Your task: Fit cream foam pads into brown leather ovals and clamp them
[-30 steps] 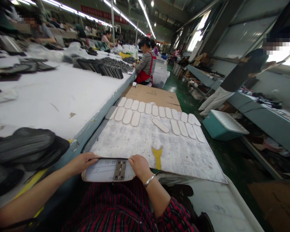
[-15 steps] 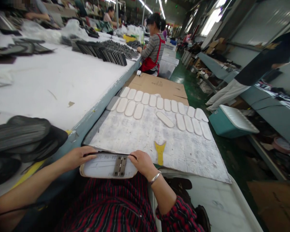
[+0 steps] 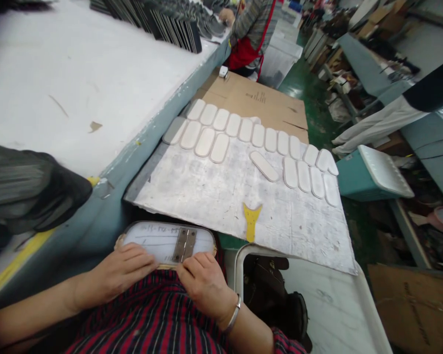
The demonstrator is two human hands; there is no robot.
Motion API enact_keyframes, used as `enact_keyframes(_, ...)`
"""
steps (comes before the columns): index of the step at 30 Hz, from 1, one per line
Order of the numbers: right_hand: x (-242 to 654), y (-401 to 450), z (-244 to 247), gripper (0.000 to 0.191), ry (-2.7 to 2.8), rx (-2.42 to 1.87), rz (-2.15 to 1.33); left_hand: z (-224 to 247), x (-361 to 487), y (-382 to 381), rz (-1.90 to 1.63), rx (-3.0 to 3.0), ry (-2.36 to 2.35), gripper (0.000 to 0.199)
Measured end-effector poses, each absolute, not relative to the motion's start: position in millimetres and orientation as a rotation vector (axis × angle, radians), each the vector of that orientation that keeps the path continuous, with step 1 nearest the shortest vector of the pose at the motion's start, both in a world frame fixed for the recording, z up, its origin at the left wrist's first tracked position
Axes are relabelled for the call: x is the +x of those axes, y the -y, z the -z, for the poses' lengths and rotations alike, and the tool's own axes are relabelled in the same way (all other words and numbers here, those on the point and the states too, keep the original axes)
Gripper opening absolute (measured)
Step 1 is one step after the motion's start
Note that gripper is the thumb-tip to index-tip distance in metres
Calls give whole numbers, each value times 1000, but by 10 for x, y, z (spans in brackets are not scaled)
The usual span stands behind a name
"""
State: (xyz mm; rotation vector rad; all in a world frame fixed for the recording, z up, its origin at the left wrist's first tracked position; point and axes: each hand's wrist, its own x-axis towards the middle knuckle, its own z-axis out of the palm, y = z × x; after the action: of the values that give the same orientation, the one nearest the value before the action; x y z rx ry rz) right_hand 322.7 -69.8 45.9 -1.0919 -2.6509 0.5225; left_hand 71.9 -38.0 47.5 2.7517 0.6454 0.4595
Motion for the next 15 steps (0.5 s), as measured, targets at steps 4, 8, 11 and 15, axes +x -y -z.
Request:
enact_keyframes(4, 3251, 654, -473, 24, 2667, -1041, -522, -543, 746, 348, -605, 2831, -633, 27)
enact_keyframes(8, 3244, 623, -479, 23, 2660, -1034, -535, -538, 758, 334, -630, 2835, -655, 25)
enact_keyframes(11, 3214, 612, -476, 19, 2630, -1083, -562, -481, 742, 330, -585, 2801, -663, 25)
enact_keyframes(15, 3139, 605, -503, 15, 2514, -1316, -696, -440, 761, 334, -422, 2628, -817, 21)
